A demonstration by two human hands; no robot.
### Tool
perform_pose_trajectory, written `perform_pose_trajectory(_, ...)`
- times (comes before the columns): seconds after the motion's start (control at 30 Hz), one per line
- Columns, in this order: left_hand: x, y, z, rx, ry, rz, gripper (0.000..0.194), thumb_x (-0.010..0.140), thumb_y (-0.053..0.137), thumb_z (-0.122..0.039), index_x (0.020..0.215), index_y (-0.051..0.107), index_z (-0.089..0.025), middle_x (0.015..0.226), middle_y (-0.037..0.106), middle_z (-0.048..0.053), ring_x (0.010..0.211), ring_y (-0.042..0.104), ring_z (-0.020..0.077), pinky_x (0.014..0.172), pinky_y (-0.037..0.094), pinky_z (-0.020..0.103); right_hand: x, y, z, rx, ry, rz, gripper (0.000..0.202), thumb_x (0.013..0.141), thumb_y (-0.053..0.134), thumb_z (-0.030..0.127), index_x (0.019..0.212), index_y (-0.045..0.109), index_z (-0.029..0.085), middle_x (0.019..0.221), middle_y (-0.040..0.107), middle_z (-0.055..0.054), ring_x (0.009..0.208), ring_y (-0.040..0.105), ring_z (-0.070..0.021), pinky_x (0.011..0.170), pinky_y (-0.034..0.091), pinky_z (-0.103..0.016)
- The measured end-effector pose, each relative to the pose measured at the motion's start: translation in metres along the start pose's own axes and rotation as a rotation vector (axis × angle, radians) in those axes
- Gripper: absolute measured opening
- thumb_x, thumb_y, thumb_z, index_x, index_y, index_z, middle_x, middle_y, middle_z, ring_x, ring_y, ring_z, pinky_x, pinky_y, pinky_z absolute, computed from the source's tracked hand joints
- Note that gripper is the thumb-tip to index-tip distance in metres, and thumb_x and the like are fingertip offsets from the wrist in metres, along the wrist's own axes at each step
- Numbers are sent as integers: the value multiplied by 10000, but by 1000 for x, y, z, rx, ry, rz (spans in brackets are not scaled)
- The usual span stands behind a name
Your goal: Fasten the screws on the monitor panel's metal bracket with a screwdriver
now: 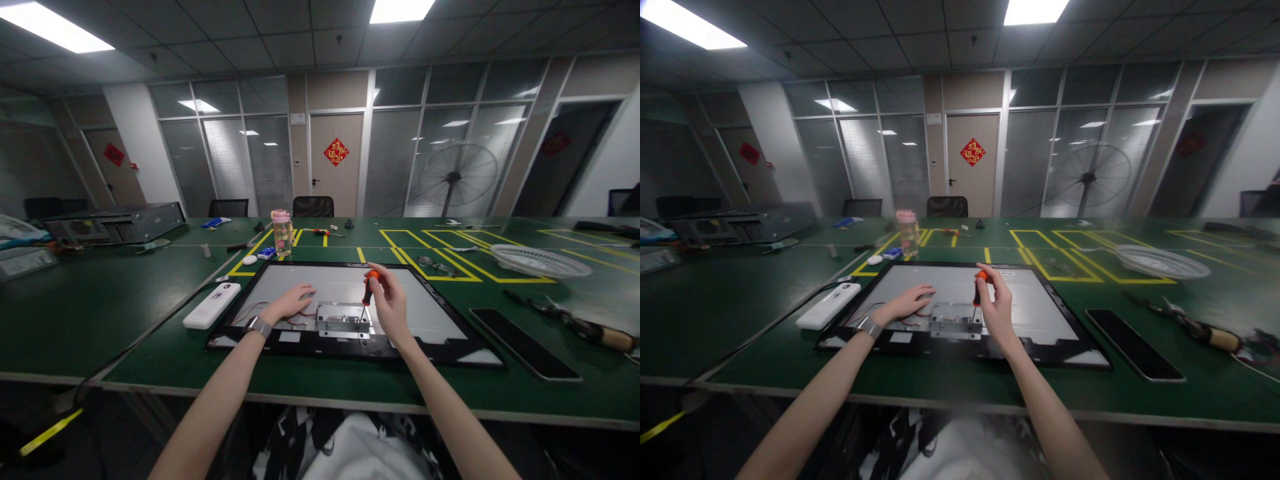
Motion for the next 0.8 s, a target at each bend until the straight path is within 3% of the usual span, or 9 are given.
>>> perform_pose_trajectory(0.1,0,-1,0,-9,-1,-8,427,900,438,-307,1297,528,-177,1417,458,86,1320,404,215,1130,262,342,0,-3,1,-88,-65,-22,202,865,586,327,1044,648,257,925,587,-43,849,561,-203,803,456,-383)
perform_pose_trajectory(0.27,-1,-2,-2,-16,-12,-5,424,896,443,-302,1291,532,-176,1419,457,86,1322,401,219,1129,261,351,0,-2,0,-38,-45,32,293,946,416,294,1149,622,252,1012,598,-65,937,571,-216,843,443,-400)
perform_pose_trajectory(0.37,-1,-2,-2,-12,-10,1,435,903,436,-319,1302,524,-168,1425,447,95,1320,403,224,1127,263,356,-1,-1,-1,9,-21,41,295,940,431,285,1183,597,255,1035,615,-65,926,582,-213,839,451,-403)
perform_pose_trajectory(0.67,0,-2,-3,0,-8,-6,421,891,448,-292,1286,537,-175,1411,471,82,1313,413,209,1129,265,344,3,-3,1,-23,-52,-14,143,850,599,328,945,662,241,901,571,-43,855,570,-204,783,472,-381)
perform_pose_trajectory(0.8,-2,-4,-6,-6,-21,1,423,893,446,-291,1287,541,-171,1422,456,90,1321,406,218,1129,264,343,3,0,2,37,19,56,227,922,479,334,1059,629,234,886,603,-43,816,587,-188,756,474,-357)
Point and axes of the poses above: each hand's wrist, its own x-axis towards the middle knuckle, its own y-axis out of the palm, z = x × y, the point moved 5 cm from there along x, towards the middle knuckle
